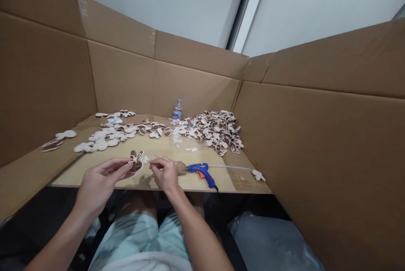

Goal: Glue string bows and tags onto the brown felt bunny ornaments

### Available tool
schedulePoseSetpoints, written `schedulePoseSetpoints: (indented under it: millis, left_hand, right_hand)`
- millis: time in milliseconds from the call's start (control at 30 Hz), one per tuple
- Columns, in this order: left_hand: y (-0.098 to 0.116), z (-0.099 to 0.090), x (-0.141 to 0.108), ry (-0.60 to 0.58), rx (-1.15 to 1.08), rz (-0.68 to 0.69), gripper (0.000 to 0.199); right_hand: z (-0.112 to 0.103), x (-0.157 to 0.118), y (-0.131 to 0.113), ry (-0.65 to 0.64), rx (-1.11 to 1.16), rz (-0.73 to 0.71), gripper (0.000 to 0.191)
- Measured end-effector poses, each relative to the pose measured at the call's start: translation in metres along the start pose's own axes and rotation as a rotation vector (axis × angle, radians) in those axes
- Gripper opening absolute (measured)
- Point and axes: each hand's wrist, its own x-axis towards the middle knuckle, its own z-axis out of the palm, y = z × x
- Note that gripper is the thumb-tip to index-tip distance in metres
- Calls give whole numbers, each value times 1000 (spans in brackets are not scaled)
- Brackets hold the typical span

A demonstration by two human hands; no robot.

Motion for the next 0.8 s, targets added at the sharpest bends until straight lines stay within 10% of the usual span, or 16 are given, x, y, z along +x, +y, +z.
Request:
schedulePoseSetpoints:
  millis: [800]
  left_hand:
    - [20, 14, -26, -57, -2, 69, 20]
  right_hand:
    - [-40, -44, -60, 350, 515, 98, 25]
